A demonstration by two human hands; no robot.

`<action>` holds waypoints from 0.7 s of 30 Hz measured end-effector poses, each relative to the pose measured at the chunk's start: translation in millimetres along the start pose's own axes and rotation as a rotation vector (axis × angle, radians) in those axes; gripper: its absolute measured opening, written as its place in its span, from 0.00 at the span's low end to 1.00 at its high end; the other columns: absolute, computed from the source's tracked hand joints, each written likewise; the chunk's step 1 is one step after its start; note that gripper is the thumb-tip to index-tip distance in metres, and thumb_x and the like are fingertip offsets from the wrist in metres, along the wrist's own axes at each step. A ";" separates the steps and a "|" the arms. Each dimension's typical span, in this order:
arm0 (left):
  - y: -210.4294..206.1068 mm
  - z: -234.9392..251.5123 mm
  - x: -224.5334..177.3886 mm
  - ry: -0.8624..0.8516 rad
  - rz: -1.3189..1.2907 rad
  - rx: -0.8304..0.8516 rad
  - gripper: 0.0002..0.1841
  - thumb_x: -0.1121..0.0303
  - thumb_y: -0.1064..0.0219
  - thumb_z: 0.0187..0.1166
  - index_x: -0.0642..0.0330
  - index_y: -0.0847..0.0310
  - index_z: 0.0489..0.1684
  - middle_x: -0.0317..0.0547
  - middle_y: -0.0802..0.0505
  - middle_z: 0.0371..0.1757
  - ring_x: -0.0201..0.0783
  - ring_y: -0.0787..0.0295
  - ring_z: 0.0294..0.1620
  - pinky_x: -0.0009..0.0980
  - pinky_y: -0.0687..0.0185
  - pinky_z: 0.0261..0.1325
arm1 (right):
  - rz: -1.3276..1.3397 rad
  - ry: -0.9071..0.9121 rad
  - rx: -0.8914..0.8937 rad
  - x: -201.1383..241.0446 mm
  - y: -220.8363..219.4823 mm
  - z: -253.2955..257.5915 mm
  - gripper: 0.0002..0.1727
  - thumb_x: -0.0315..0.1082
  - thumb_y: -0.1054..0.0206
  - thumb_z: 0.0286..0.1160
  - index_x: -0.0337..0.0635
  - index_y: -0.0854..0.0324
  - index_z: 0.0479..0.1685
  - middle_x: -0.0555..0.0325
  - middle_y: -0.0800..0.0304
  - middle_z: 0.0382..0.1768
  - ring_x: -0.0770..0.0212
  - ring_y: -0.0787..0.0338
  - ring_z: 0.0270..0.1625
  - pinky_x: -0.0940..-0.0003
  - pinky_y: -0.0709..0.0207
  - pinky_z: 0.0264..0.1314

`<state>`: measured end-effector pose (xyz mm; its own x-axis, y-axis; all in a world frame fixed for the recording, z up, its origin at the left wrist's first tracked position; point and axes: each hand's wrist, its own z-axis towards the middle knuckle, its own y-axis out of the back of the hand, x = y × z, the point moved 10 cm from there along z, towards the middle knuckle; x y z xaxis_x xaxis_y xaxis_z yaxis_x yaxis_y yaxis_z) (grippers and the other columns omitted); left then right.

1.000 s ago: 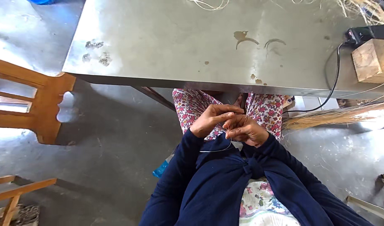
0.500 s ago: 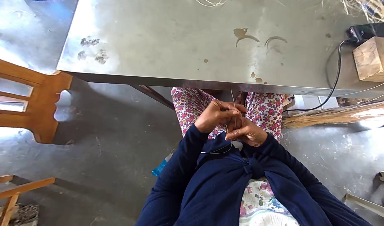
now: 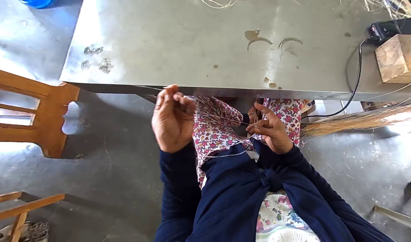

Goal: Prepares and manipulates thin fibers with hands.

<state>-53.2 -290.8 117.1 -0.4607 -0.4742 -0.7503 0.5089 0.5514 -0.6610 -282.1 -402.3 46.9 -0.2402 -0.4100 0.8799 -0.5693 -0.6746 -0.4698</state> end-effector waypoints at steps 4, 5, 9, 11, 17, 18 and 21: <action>24.9 -1.6 -61.1 -0.183 -0.067 0.017 0.21 0.63 0.65 0.97 0.49 0.21 0.50 0.27 0.12 0.32 0.20 0.23 0.22 0.13 0.25 0.26 | 0.029 0.025 -0.005 -4.6 4.1 0.7 0.36 0.21 0.31 0.68 0.51 0.31 0.81 0.60 0.05 0.37 0.65 0.04 0.41 0.64 0.10 0.56; 33.0 -4.3 -79.7 -0.254 -0.040 0.017 0.21 0.63 0.66 0.97 0.49 0.22 0.51 0.29 0.12 0.33 0.21 0.24 0.22 0.14 0.25 0.26 | 0.051 0.041 -0.003 -4.9 5.0 1.4 0.33 0.20 0.32 0.69 0.51 0.28 0.78 0.60 0.05 0.35 0.65 0.04 0.40 0.64 0.10 0.56; 47.9 -22.7 -128.0 -0.438 0.048 -0.045 0.17 0.68 0.65 0.96 0.55 0.26 0.49 0.34 0.16 0.32 0.24 0.25 0.21 0.15 0.25 0.23 | 0.126 0.102 0.005 -3.8 5.9 3.0 0.21 0.16 0.32 0.69 0.52 0.17 0.55 0.61 0.05 0.35 0.64 0.04 0.39 0.64 0.09 0.51; 44.6 -30.1 -129.7 -0.432 0.102 -0.041 0.18 0.67 0.65 0.97 0.53 0.26 0.48 0.31 0.17 0.30 0.21 0.26 0.20 0.13 0.27 0.23 | 0.158 0.112 0.014 -3.7 4.1 3.7 0.20 0.15 0.32 0.67 0.52 0.14 0.51 0.60 0.04 0.36 0.63 0.04 0.40 0.63 0.08 0.50; 29.3 -28.0 -113.4 -0.390 -0.001 0.000 0.18 0.67 0.64 0.97 0.53 0.26 0.45 0.32 0.16 0.31 0.22 0.25 0.21 0.13 0.27 0.22 | 0.252 0.028 0.028 -11.7 2.2 4.9 0.18 0.16 0.35 0.70 0.50 0.10 0.47 0.61 0.05 0.35 0.63 0.04 0.40 0.57 0.09 0.55; 26.6 -27.4 -110.8 -0.382 -0.008 0.004 0.18 0.67 0.64 0.97 0.53 0.25 0.46 0.31 0.16 0.31 0.22 0.25 0.21 0.13 0.27 0.23 | 0.270 0.015 0.037 -12.8 1.6 5.1 0.18 0.16 0.35 0.70 0.49 0.09 0.48 0.61 0.05 0.35 0.62 0.04 0.40 0.56 0.09 0.56; 17.7 -26.5 -101.2 -0.344 0.016 0.028 0.19 0.66 0.65 0.97 0.50 0.24 0.47 0.29 0.15 0.32 0.21 0.25 0.22 0.12 0.28 0.24 | 0.306 -0.008 0.058 -14.7 -0.1 5.0 0.18 0.17 0.36 0.72 0.49 0.08 0.48 0.59 0.04 0.36 0.61 0.04 0.41 0.55 0.10 0.58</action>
<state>-16.8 -214.9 181.7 -0.1825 -0.6722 -0.7176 0.5358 0.5439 -0.6458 -274.6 -399.2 33.7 -0.3877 -0.6040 0.6964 -0.4258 -0.5527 -0.7164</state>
